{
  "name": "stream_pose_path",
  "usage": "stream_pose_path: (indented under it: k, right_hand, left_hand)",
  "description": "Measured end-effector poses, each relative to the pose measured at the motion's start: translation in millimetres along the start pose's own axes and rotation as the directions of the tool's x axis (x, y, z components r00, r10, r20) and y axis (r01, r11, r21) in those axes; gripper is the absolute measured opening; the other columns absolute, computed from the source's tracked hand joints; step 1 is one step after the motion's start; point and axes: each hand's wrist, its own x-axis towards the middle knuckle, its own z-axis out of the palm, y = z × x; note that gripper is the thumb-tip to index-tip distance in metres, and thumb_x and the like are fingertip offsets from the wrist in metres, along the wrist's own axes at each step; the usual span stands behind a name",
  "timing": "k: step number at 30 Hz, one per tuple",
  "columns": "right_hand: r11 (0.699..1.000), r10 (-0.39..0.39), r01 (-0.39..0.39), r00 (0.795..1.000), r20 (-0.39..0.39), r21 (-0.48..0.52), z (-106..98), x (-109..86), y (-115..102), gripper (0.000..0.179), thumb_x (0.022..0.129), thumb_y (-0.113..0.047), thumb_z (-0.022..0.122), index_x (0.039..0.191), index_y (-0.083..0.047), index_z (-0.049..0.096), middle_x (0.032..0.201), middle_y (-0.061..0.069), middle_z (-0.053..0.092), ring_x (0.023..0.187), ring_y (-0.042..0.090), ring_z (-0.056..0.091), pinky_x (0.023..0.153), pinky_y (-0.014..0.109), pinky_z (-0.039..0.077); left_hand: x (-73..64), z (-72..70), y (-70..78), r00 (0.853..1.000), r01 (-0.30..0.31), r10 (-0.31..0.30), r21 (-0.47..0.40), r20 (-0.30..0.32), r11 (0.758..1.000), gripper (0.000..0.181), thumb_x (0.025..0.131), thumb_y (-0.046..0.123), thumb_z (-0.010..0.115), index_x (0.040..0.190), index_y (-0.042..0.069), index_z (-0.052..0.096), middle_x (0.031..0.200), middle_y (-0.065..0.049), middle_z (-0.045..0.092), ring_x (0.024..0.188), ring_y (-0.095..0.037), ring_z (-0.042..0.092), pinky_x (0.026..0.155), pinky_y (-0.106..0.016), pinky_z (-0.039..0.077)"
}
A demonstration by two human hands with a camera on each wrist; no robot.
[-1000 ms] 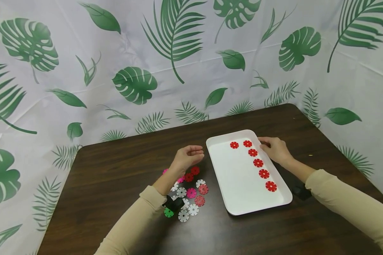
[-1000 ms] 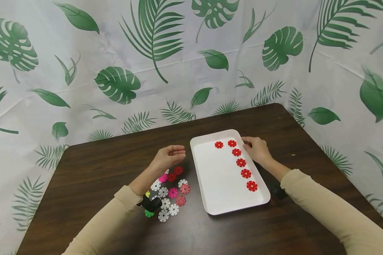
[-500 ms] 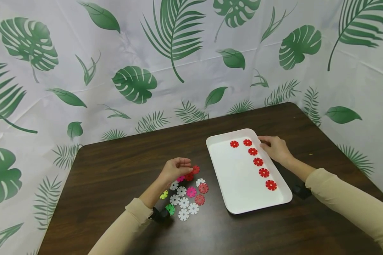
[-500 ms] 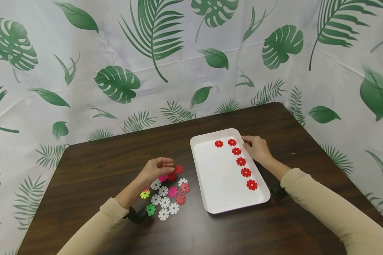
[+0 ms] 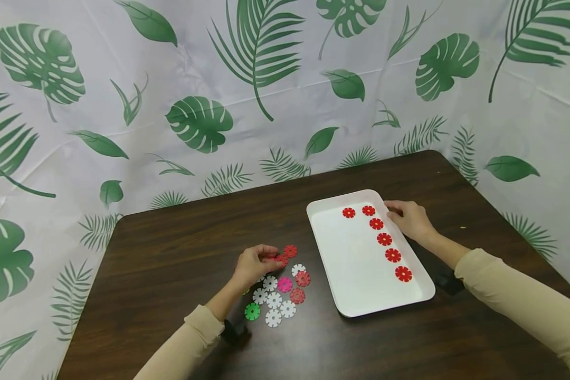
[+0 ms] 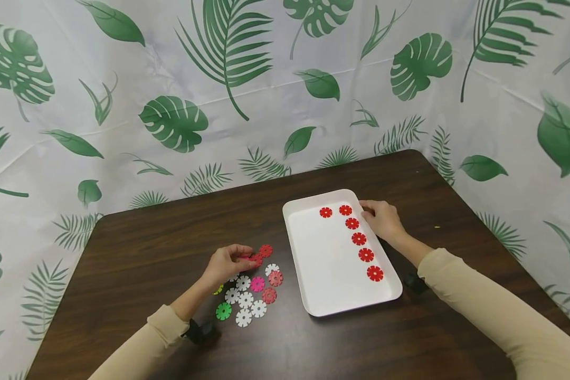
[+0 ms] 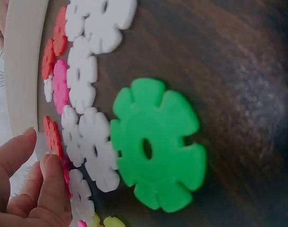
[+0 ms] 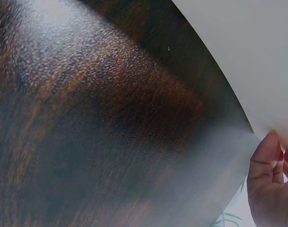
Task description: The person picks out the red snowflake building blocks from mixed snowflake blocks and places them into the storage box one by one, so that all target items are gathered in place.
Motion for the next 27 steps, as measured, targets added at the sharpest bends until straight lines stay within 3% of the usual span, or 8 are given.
stream_pose_path:
  k: [4, 10, 22, 27]
  right_hand:
    - [1.000, 0.002, -0.002, 1.000, -0.002, 0.001, 1, 0.6, 1, 0.041, 0.093, -0.007, 0.057, 0.131, 0.006, 0.049, 0.113, 0.031, 0.060, 0.073, 0.027, 0.063, 0.060, 0.029, 0.056]
    - [1.000, 0.002, -0.002, 1.000, -0.006, 0.007, 1, -0.8, 2, 0.041, 0.093, -0.008, 0.056, 0.132, 0.005, 0.049, 0.114, 0.031, 0.060, 0.075, 0.029, 0.064, 0.061, 0.031, 0.056]
    - [1.000, -0.002, 0.002, 1.000, 0.004, 0.005, 0, -1.1, -2, 0.041, 0.093, -0.007, 0.056, 0.132, 0.006, 0.049, 0.116, 0.032, 0.058, 0.075, 0.029, 0.064, 0.061, 0.031, 0.056]
    - [1.000, -0.004, 0.004, 1.000, 0.007, -0.001, -1, -0.4, -2, 0.041, 0.093, -0.007, 0.057, 0.131, 0.006, 0.049, 0.115, 0.032, 0.058, 0.074, 0.028, 0.063, 0.059, 0.030, 0.056]
  left_hand:
    - [-0.5, 2.5, -1.6, 0.996, -0.086, 0.089, 0.101, -0.027, 0.991, 0.034, 0.074, 0.010, 0.079, 0.105, 0.000, 0.067, 0.094, -0.013, 0.071, 0.071, -0.013, 0.065, 0.056, -0.021, 0.050]
    - [0.2, 6.6, -1.7, 0.986, -0.149, 0.160, 0.192, -0.045, 0.970, 0.033, 0.074, 0.010, 0.079, 0.103, -0.001, 0.068, 0.091, -0.013, 0.068, 0.061, -0.008, 0.058, 0.048, -0.019, 0.043]
    - [0.0, 11.3, -1.3, 0.971, -0.196, 0.231, 0.335, -0.067, 0.921, 0.028, 0.074, 0.014, 0.080, 0.098, 0.002, 0.071, 0.093, -0.014, 0.059, 0.062, -0.009, 0.049, 0.050, -0.020, 0.039]
    - [0.5, 12.2, -0.7, 0.972, -0.182, 0.224, 0.364, -0.076, 0.913, 0.026, 0.073, 0.014, 0.081, 0.095, 0.004, 0.071, 0.092, -0.011, 0.058, 0.063, -0.010, 0.049, 0.053, -0.021, 0.038]
